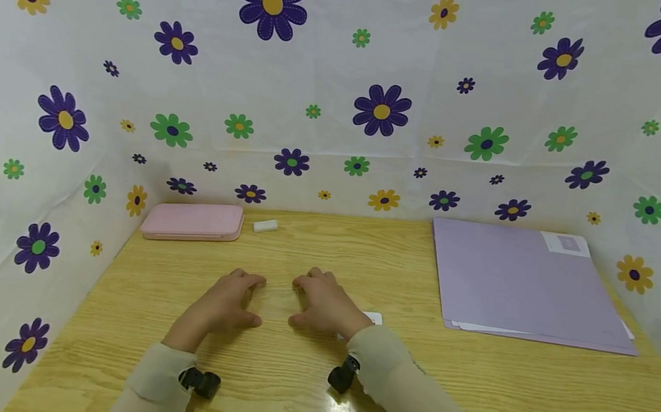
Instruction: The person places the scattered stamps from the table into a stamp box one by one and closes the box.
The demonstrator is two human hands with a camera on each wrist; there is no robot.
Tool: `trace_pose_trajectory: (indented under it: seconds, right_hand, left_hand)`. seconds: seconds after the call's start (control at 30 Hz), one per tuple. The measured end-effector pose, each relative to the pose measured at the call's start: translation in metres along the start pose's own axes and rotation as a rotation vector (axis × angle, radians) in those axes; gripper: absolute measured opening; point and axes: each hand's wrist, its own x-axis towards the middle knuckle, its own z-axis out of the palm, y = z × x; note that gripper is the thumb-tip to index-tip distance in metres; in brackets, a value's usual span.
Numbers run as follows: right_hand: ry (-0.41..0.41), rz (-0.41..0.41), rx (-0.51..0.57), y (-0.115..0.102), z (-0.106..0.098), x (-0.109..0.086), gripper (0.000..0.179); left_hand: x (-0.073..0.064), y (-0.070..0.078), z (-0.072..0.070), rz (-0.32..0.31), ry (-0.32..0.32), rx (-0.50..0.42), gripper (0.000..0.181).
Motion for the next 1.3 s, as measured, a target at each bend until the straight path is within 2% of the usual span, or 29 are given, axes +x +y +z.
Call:
trace_pose_trajectory:
  seconds: [0.27, 0.4, 0.67, 0.87, 1.03, 1.3]
  right_hand:
    - [-0.024, 0.029, 0.007, -0.001, -0.002, 0.003, 0.058]
    - [-0.012, 0.031, -0.001, -0.002, -0.002, 0.003, 0.057]
    - [0.026, 0.032, -0.023, -0.006, -0.003, -0.003, 0.058]
    - [0.036, 0.006, -0.017, -0.004, -0.007, -0.012, 0.058]
    - [0.045, 0.007, 0.025, -0.005, -0.011, -0.022, 0.059]
    - [0.062, -0.008, 0.065, -0.006, -0.02, -0.037, 0.057]
  left_hand:
    - [0.002, -0.003, 0.001, 0.01, -0.004, -0.012, 0.06]
    - [0.001, -0.004, 0.002, 0.02, -0.013, -0.017, 0.057]
    - [-0.004, -0.007, 0.001, 0.053, -0.023, -0.039, 0.065]
    - [-0.007, -0.001, -0.002, 0.08, -0.014, -0.069, 0.064]
    - [-0.01, 0.001, -0.003, 0.127, 0.0, -0.091, 0.063]
    - [-0.014, 0.012, -0.006, 0.153, 0.03, -0.107, 0.063]
